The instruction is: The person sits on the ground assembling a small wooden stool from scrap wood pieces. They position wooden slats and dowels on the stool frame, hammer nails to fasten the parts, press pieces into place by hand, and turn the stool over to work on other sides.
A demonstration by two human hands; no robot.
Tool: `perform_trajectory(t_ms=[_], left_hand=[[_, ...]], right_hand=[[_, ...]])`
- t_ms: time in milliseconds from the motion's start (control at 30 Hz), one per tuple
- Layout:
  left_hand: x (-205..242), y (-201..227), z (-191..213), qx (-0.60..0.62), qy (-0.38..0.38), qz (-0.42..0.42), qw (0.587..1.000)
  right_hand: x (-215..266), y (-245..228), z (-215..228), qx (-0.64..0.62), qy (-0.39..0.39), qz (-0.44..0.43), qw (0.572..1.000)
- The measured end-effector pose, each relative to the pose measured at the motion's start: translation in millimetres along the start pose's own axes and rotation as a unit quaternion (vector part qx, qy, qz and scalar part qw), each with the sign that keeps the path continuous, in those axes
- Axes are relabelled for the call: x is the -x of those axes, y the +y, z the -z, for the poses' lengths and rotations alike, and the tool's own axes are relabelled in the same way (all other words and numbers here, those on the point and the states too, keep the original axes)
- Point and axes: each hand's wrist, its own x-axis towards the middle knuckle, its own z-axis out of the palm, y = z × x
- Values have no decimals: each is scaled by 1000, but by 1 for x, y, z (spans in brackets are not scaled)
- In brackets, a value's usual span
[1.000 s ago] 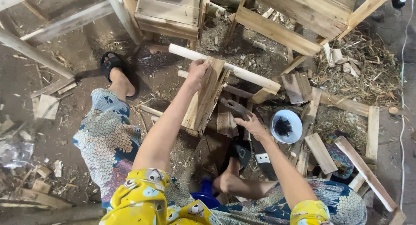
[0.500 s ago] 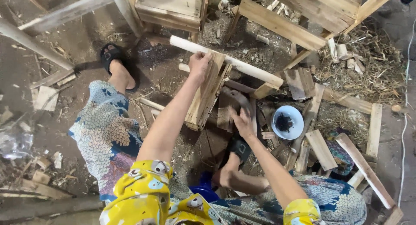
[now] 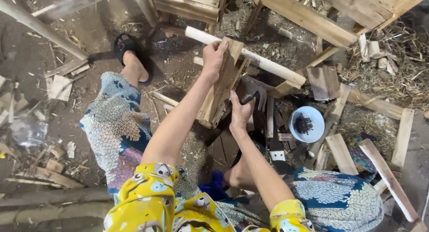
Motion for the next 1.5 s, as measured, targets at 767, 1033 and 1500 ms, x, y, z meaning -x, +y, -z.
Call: perform_trajectory(t_ms=[767, 1033, 1500], left_hand=[[-18, -12, -4, -53, 0, 135, 989], [-30, -30, 0, 64, -19, 163, 984], [-32, -39, -9, 55, 19, 149, 987]], right_hand=[[4, -2, 7, 97, 3, 148, 984], [3, -4, 3, 85, -2, 122, 989], [-12, 19, 4, 71, -1, 111, 991]])
